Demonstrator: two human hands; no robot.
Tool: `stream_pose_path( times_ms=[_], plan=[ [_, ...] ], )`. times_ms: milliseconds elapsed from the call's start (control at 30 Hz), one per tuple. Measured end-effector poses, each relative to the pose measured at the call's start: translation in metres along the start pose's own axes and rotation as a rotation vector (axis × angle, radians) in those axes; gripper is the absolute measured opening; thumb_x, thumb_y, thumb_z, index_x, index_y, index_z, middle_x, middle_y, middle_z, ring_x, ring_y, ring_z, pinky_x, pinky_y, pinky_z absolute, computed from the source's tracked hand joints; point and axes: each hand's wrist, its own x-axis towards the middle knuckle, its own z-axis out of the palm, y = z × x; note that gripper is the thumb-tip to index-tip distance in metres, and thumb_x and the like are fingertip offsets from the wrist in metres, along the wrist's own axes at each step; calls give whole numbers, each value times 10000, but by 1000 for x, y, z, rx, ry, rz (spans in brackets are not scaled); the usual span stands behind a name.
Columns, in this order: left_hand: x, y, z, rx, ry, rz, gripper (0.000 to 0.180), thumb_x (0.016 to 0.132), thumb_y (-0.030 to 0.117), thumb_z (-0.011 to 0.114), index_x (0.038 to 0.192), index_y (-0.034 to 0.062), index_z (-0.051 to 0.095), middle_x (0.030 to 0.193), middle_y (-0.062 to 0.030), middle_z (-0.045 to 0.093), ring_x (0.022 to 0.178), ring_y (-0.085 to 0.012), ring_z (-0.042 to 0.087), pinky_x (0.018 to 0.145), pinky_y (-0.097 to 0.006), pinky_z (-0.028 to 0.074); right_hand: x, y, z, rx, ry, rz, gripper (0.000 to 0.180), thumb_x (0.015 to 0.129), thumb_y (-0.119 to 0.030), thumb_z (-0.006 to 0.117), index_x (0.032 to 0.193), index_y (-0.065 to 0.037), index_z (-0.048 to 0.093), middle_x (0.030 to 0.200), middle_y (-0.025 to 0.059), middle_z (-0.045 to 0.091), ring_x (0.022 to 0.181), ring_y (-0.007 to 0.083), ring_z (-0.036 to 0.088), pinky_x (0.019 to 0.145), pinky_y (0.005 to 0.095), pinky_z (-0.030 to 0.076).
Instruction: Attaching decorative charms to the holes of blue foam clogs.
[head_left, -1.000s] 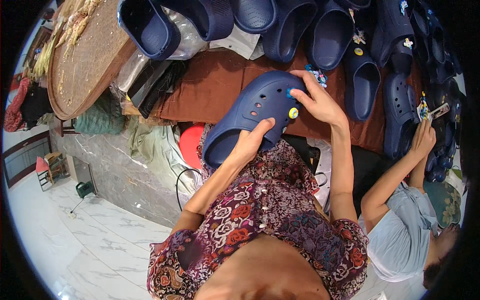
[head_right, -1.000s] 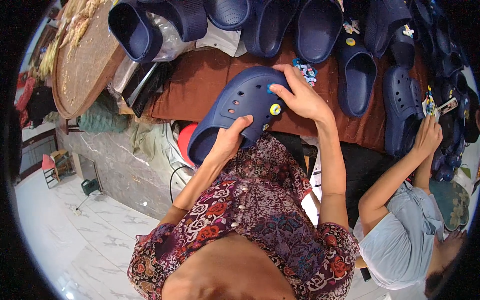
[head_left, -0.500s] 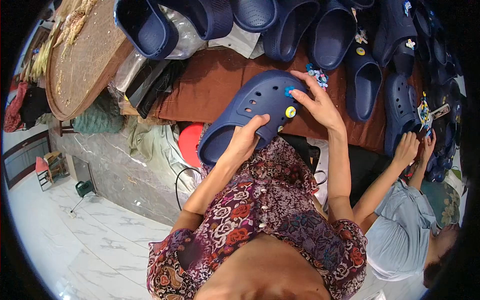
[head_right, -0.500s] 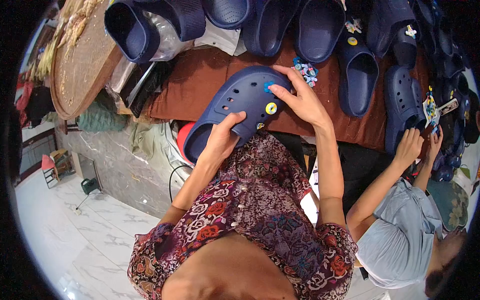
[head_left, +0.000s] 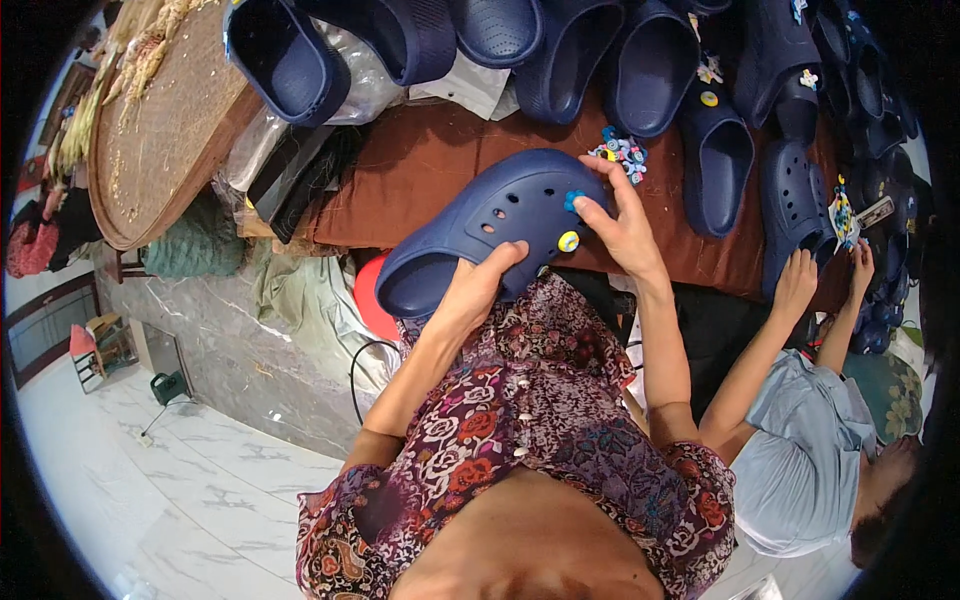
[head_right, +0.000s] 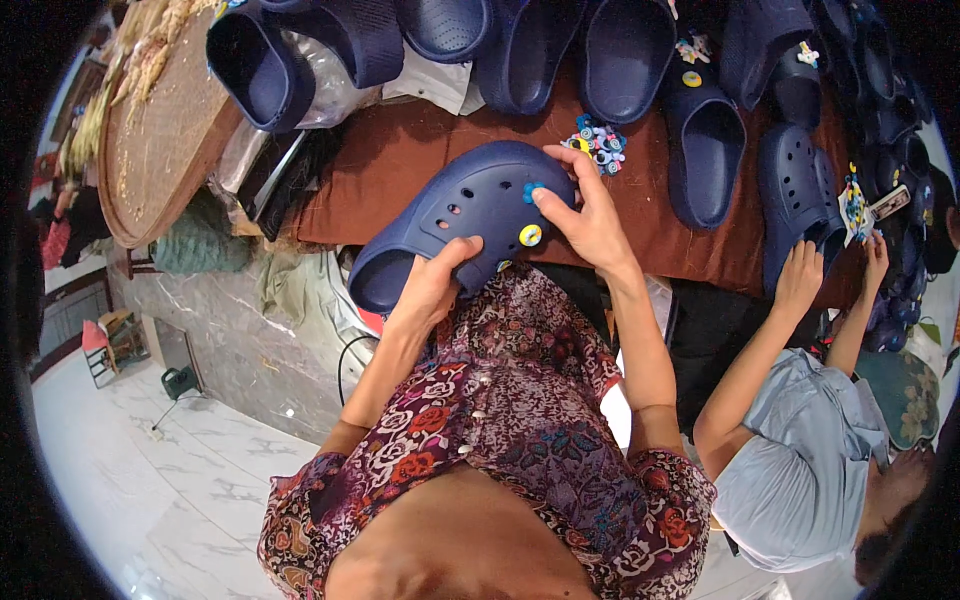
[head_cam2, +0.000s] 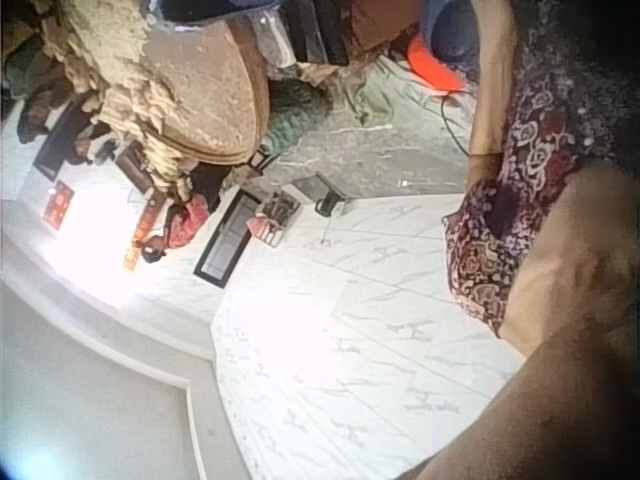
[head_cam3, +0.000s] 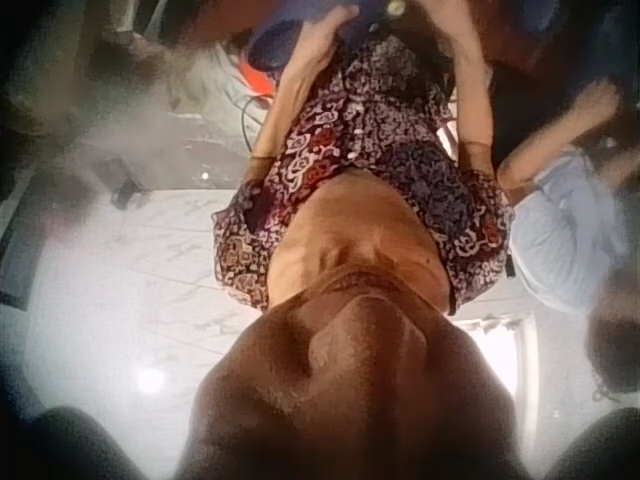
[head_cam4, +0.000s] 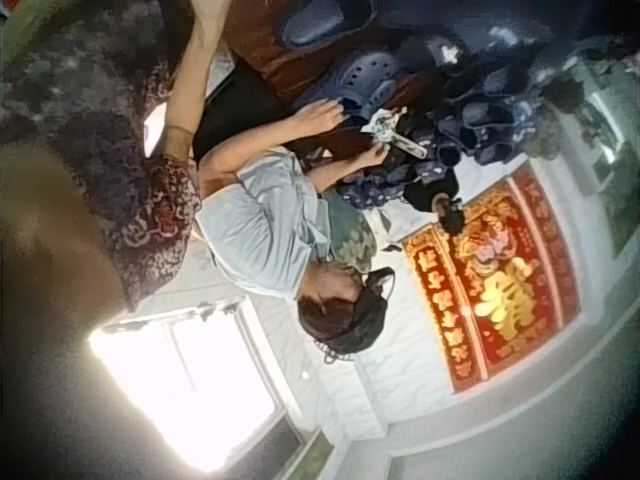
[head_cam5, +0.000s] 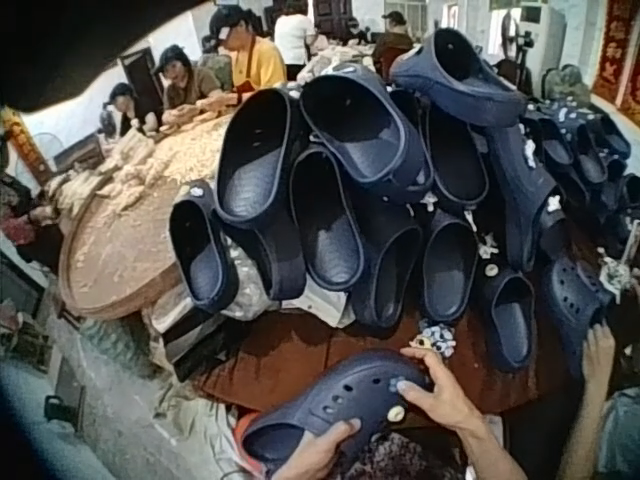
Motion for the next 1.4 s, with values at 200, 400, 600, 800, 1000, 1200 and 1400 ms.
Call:
stream_pose_path(
  times_ms=[200,400,600,800,1000,1200,1400],
  plan=[
    [-2,3,-3,-27,23,-35,418,833,27,671,1241,17,581,1147,-99,649,1028,-226,652,896,-372,555,-7,-1,-6,259,-69,102,560,906,-166,743,1386,-11,499,1248,105,597,1099,156,594,967,322,480],
    [0,10,-7,-36,60,-76,370,839,17,655,1206,-1,606,1117,-110,669,990,-216,676,864,-367,578,-11,1,16,167,117,102,514,853,-177,752,1289,-6,542,1195,106,568,1066,193,578,938,328,472],
    [2,14,-14,-110,31,-98,347,878,67,632,1199,-60,592,1166,-155,671,1048,-264,681,933,-412,567,-13,22,17,38,196,69,497,841,-223,749,1238,1,552,1175,128,544,1075,221,547,962,367,453],
    [7,16,-26,-241,-5,-144,400,918,114,580,1264,-81,536,1262,-194,636,1149,-315,647,1010,-462,532,-22,22,-7,-29,164,8,315,941,-183,687,1206,-29,615,1120,71,583,906,132,576,804,274,488],
    [4,13,-24,-257,8,-133,401,923,104,574,1275,-81,528,1273,-192,631,1165,-309,638,1039,-459,511,4,21,-44,-593,436,-185,188,950,-100,629,1118,-29,676,969,108,633,810,210,638,751,337,507],
    [3,9,-15,-235,-64,-126,387,931,114,590,1273,-59,537,1272,-168,632,1165,-283,634,1047,-440,498,23,31,-53,-816,455,-220,227,934,-168,658,1117,-36,687,1013,156,633,951,340,633,850,430,487],
    [3,11,-13,-290,-16,-144,387,934,122,583,1272,-59,538,1267,-169,637,1159,-281,639,1040,-439,504,20,15,-50,-720,444,-280,162,951,-122,639,1067,-38,713,972,138,662,921,313,651,834,400,501]
  ],
)
